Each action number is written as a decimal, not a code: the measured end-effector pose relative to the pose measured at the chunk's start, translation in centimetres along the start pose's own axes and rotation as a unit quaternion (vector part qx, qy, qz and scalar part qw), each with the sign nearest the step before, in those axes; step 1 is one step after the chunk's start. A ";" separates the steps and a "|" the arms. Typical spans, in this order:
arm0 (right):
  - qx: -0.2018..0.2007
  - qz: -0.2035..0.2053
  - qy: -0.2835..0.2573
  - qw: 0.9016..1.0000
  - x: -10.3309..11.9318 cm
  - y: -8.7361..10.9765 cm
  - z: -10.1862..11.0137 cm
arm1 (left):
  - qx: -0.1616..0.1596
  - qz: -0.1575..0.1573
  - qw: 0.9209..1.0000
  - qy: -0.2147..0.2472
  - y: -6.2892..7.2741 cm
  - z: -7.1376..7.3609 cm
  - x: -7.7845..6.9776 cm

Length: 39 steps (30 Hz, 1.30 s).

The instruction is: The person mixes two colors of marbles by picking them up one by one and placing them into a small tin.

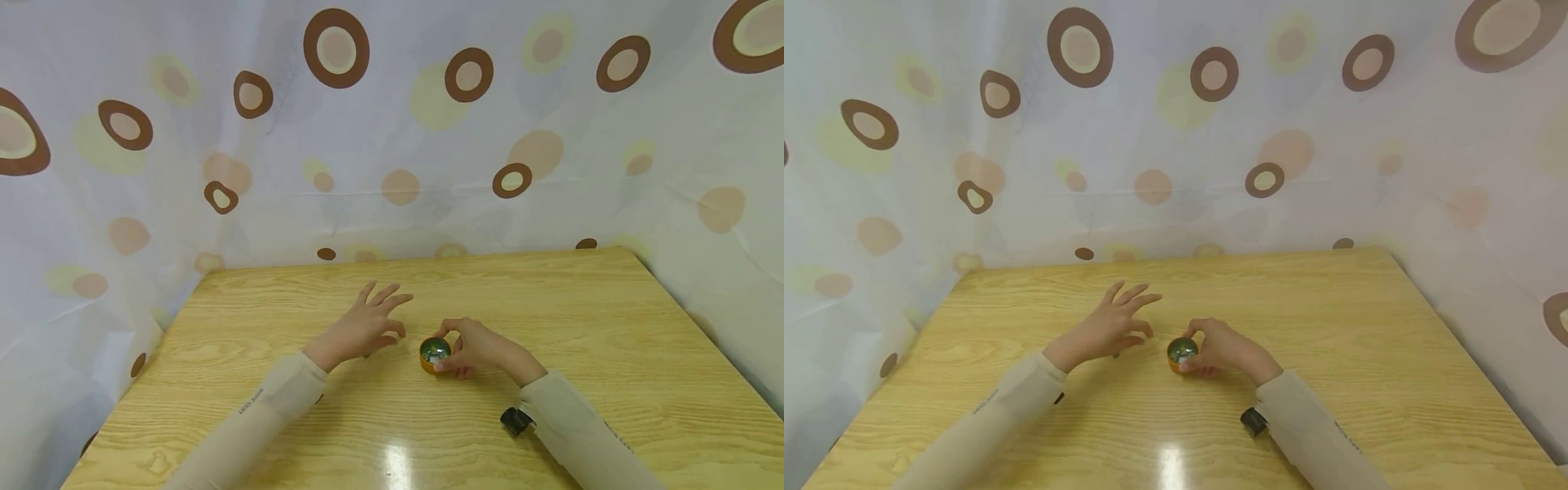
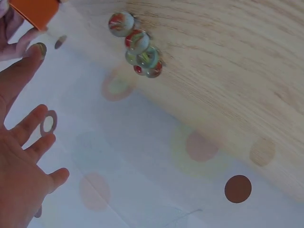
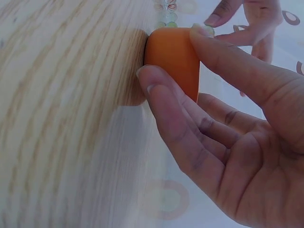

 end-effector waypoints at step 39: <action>0.002 0.019 -0.007 1.000 0.0 0.2 0.1 | -0.040 -0.046 0.998 -0.007 -2.1 -1.0 -1.8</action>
Point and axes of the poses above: each hand's wrist, its own y-axis away from the middle knuckle, its own z-axis out of the back of the hand, x = y × z, the point moved 3 cm from there along -y, towards the middle knuckle, and after that the axes turned 14 degrees about y, right-handed, at the moved point
